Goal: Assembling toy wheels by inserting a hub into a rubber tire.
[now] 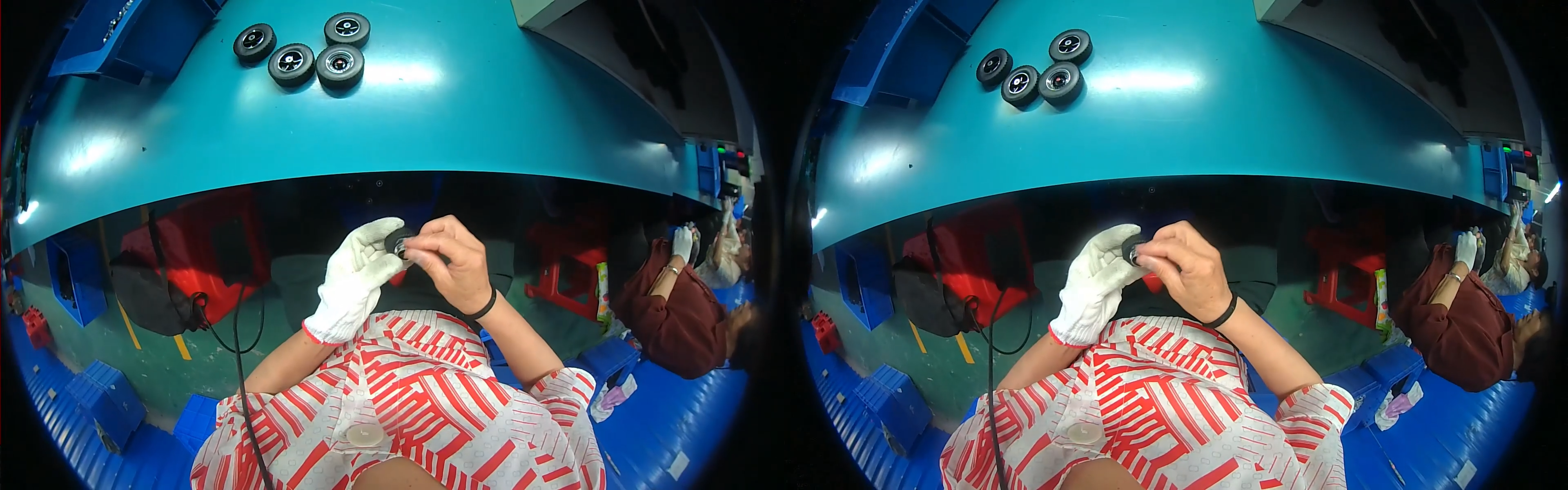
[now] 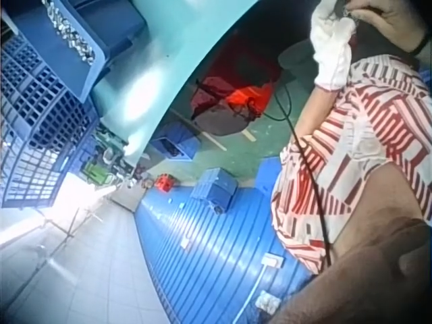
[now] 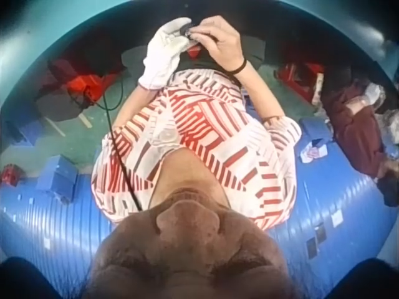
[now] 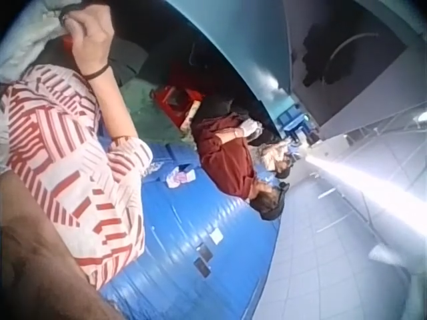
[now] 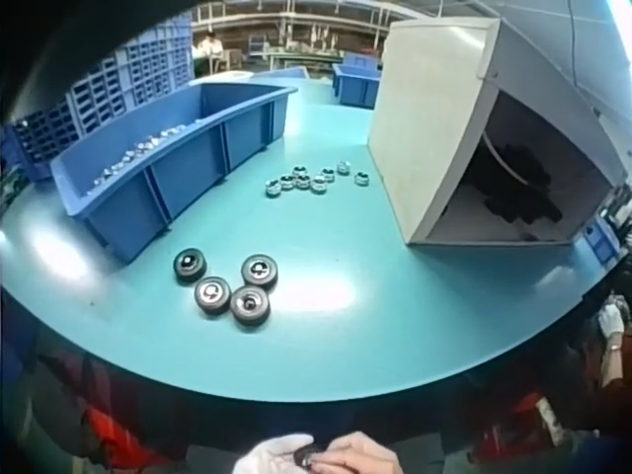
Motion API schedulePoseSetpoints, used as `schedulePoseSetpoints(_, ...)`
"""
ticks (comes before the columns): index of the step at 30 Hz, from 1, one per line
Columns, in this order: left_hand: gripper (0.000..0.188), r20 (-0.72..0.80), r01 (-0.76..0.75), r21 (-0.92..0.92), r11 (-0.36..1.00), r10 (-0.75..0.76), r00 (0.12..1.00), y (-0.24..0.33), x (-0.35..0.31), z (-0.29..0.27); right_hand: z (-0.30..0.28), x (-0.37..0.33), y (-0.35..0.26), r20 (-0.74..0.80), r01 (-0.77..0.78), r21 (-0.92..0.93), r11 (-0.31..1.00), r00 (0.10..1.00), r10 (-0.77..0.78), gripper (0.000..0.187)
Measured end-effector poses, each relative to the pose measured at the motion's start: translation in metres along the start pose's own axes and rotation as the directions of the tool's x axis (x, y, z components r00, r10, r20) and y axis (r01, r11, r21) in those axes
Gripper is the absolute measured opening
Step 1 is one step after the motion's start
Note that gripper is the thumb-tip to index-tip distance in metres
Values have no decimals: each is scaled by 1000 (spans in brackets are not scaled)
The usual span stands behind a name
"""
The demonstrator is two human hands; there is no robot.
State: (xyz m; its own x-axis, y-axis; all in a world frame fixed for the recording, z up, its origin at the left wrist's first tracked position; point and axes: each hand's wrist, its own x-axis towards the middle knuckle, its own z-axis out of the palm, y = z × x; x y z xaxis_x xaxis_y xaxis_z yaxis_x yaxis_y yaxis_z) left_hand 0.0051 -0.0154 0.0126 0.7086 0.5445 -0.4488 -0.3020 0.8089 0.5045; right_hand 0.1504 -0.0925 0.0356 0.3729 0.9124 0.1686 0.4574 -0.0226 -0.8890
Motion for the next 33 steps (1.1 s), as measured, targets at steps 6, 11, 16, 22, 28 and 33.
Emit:
schedulePoseSetpoints(6, 34, -129, 72, 26, 997, -68, 989, 2, 4, -4, 11, -6, 7, 50, 137, -135, 981, 990, -131, 19)
schedulePoseSetpoints(11, 45, -99, -13, 219, 976, 35, 994, -2, 2, -5, 9, -11, -2, 81, -55, -114, 992, 995, 65, 46)
schedulePoseSetpoints(16, 53, -26, -106, 409, 906, 128, 991, -3, -2, -6, 10, -9, 0, 205, -41, -187, 982, 976, 79, 45)
schedulePoseSetpoints(22, 36, -77, 66, 613, 788, -23, 997, 7, 2, -1, 15, -10, 3, 233, 160, -381, 911, 970, -73, 42)
schedulePoseSetpoints(28, 32, -153, 132, 691, 710, -34, 988, 4, -4, -9, 23, -17, 10, 236, 72, -322, 944, 972, 6, 37)
schedulePoseSetpoints(33, 36, -129, 251, 623, 741, -219, 967, 4, -7, -15, 19, -31, 18, 373, -126, -212, 969, 906, 199, 41)
